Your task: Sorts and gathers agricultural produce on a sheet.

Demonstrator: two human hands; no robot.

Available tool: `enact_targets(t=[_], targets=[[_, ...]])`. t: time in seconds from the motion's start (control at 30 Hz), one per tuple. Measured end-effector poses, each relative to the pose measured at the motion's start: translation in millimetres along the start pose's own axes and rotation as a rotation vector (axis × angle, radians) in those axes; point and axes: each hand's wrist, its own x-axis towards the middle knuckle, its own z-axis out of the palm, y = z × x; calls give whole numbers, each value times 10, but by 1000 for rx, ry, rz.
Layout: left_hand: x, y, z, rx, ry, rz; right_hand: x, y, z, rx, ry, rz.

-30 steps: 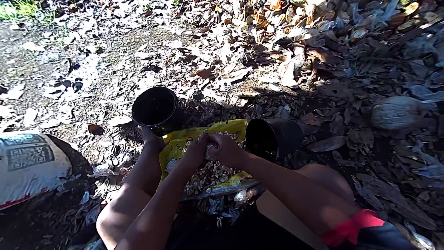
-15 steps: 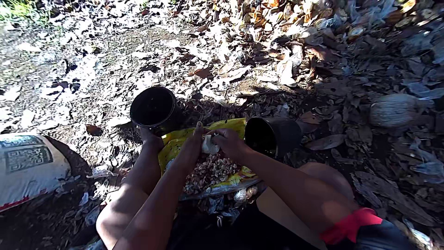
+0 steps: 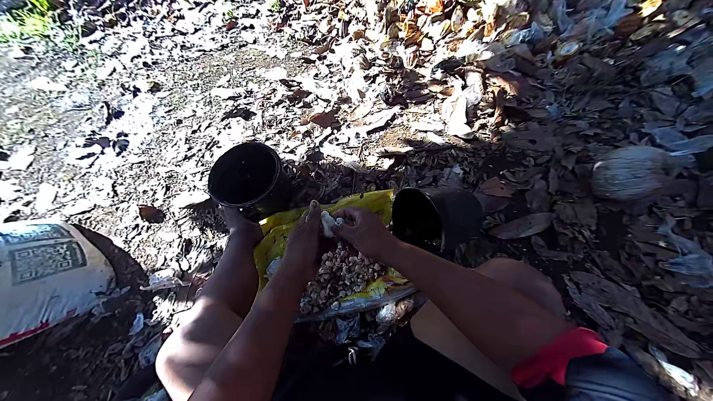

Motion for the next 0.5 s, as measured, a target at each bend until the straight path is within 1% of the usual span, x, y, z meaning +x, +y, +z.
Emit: enact_targets(t=[0.1, 0.2, 0.33, 0.4, 0.5], targets=[[13, -17, 6, -34, -46, -24, 2, -26, -32, -83, -4, -13], [24, -61, -31, -20, -121, -2, 10, -40, -55, -228, 17, -56], [53, -107, -95, 59, -87, 59, 17, -66, -98, -403, 47, -72], [79, -128, -159, 159, -70, 111, 26, -79, -122, -492, 29, -83], [108, -128, -235, 421, -54, 157, 63, -67, -136, -619, 11, -108]])
